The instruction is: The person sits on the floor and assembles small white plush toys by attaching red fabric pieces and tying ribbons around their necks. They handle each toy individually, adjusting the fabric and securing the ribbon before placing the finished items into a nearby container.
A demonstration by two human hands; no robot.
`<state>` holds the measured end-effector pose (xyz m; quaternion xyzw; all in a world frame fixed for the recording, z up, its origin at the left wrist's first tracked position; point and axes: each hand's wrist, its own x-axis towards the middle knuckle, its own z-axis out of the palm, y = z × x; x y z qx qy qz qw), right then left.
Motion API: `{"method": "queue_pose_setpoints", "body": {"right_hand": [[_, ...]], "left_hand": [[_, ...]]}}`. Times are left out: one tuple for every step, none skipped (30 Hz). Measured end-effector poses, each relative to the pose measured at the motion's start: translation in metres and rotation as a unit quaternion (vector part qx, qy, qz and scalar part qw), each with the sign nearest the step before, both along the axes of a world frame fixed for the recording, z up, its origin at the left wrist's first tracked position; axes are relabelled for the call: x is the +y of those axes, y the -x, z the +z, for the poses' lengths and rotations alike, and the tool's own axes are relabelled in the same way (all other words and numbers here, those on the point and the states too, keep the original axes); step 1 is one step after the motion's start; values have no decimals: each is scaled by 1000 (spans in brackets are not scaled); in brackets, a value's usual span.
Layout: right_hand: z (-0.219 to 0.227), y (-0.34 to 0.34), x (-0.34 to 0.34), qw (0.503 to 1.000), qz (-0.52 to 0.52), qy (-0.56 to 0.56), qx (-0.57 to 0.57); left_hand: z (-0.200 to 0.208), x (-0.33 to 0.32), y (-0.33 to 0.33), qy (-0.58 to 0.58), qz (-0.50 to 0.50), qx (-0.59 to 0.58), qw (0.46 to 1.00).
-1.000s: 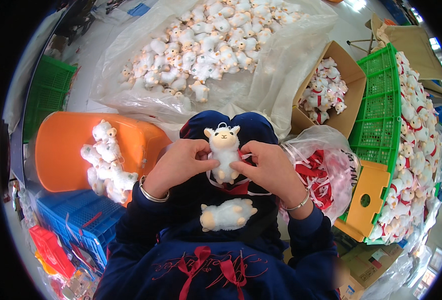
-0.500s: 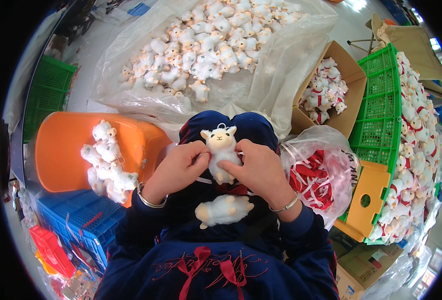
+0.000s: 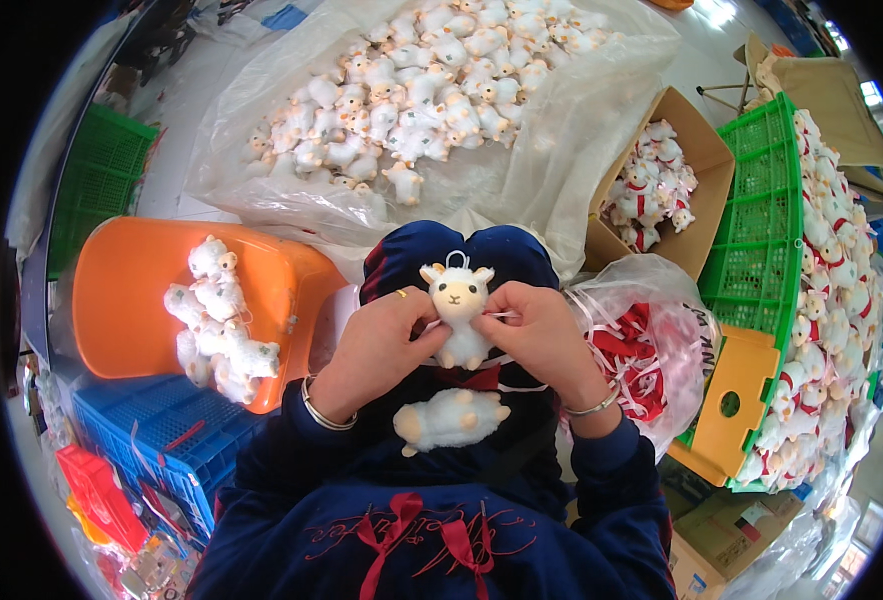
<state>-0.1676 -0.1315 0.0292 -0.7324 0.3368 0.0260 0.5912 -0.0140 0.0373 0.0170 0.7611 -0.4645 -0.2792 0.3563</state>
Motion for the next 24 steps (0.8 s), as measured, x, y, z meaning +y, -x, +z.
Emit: {"method": "queue_pose_setpoints", "body": {"right_hand": [[2,-2,5,1000,1,17,-7],[4,-3,9,999,3,35,-14],[2,-3,12,996,20,84,-24],[2,-2,16,991,25,126,-38],[3,-2,20,984,31,167,-52],[3,-2,25,975,37,207,-66],[-6,-2,29,965,37,238,-104],[-6,-4,30,961,31,255,-103],[-7,-6,31,957,24,272,-102],[-7,-7,31,952,17,289,-101],[-6,-8,29,953,0,285,-106],[-6,-8,29,952,-4,285,-108],[-7,-7,28,952,-9,285,-110],[-8,-6,26,952,-13,285,-112],[-8,-5,27,951,-18,287,-114],[-9,-3,30,950,-23,288,-115],[-10,-2,32,949,-28,290,-117],[-11,-1,33,947,-28,297,-119],[-13,0,34,944,-29,305,-121],[-15,1,36,942,-30,311,-123],[-16,1,37,945,-29,303,-119],[-18,1,37,941,-36,306,-143],[-22,1,37,936,-42,308,-166],[-24,1,37,931,-49,309,-189]], "left_hand": [[3,-1,1,-7,12,6,1000],[4,-1,1,-13,26,11,1000],[3,-1,1,-14,29,12,999],[1,-2,2,-16,31,12,999],[-1,-1,2,-18,35,13,999],[-3,-1,2,-2,37,3,999],[-5,-1,3,13,38,-6,999],[-7,-1,4,29,39,-15,999],[-7,-2,5,38,50,-4,998],[-8,-2,6,47,61,7,997],[-8,-3,7,58,72,18,996],[-9,-4,8,63,84,38,994],[-11,-5,10,69,96,59,991],[-11,-6,10,76,108,79,988],[-10,-6,11,88,99,55,990],[-9,-6,11,100,89,31,991],[-9,-5,12,111,80,7,991],[-9,-4,13,118,80,3,990],[-11,-3,15,125,79,-1,989],[-12,-2,16,132,77,-5,988],[-13,-2,18,141,84,14,986],[-14,-2,18,155,80,12,985],[-15,-1,19,168,76,12,983],[-16,0,19,180,72,11,981]]}}
